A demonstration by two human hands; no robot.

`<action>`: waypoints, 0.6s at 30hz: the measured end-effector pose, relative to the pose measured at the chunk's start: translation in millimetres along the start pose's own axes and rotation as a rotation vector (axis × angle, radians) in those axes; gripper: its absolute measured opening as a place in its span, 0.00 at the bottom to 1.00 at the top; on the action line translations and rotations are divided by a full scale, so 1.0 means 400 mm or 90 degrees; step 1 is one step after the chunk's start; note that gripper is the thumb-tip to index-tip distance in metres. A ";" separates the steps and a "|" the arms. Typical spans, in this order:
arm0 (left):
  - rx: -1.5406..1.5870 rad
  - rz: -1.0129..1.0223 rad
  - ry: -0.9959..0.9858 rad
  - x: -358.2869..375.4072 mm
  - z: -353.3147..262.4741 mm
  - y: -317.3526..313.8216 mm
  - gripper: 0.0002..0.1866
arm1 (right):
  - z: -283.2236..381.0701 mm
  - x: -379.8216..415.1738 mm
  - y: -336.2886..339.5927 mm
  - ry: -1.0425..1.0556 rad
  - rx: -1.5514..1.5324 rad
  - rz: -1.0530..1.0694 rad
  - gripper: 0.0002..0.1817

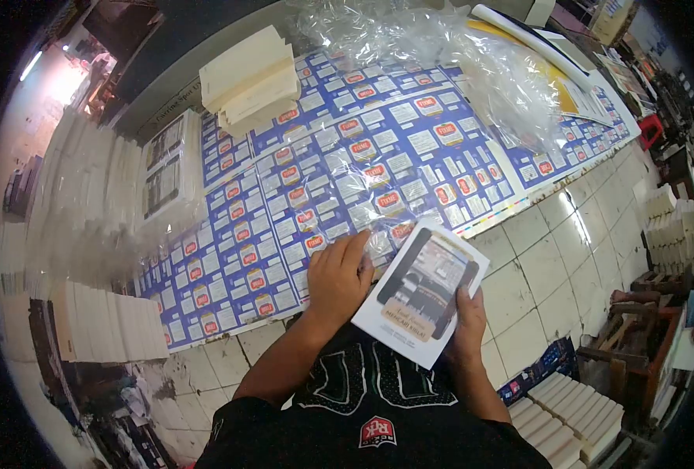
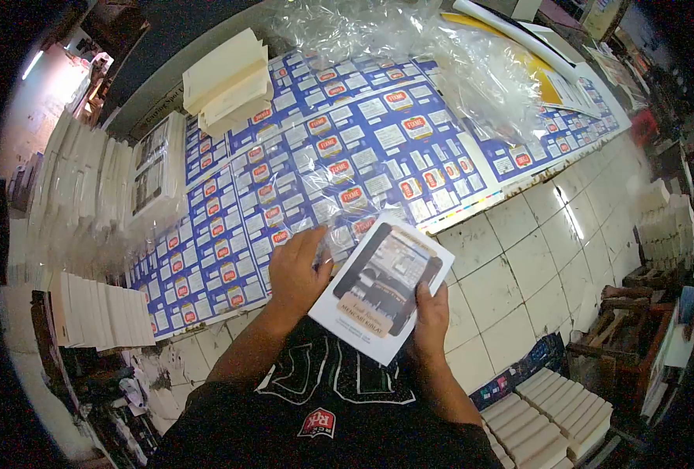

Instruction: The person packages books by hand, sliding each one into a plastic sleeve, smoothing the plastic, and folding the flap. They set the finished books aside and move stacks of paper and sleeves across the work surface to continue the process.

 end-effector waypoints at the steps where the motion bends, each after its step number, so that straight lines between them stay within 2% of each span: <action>1: -0.021 -0.003 -0.021 0.008 0.006 -0.001 0.20 | 0.014 -0.006 -0.002 0.000 0.010 -0.027 0.23; 6: -0.040 -0.014 -0.067 0.023 0.016 0.007 0.22 | 0.043 -0.031 -0.011 0.034 -0.004 -0.019 0.24; 8: 0.016 -0.009 -0.090 0.013 0.012 0.008 0.21 | 0.046 -0.026 -0.019 0.009 0.069 0.067 0.25; 10: 0.029 -0.008 -0.092 0.001 0.024 0.005 0.20 | 0.035 -0.030 -0.009 -0.005 0.083 0.091 0.26; 12: -0.001 0.029 -0.122 -0.007 0.014 0.004 0.20 | 0.031 -0.033 -0.010 0.048 0.098 0.128 0.25; 16: -0.012 0.042 -0.127 -0.003 0.020 -0.008 0.22 | 0.058 -0.060 -0.019 0.093 0.102 0.045 0.23; 18: -0.006 0.007 -0.125 0.005 0.032 -0.009 0.23 | 0.048 -0.077 -0.011 0.104 0.056 0.012 0.22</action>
Point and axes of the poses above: each hand's wrist, its own x-axis away from the middle knuckle, its own y-axis out of the back of the hand, z = x × y, the point moved 5 cm from there along -x, towards the middle knuckle, and after that the axes turned 11 degrees about z, right-handed, at the moved point
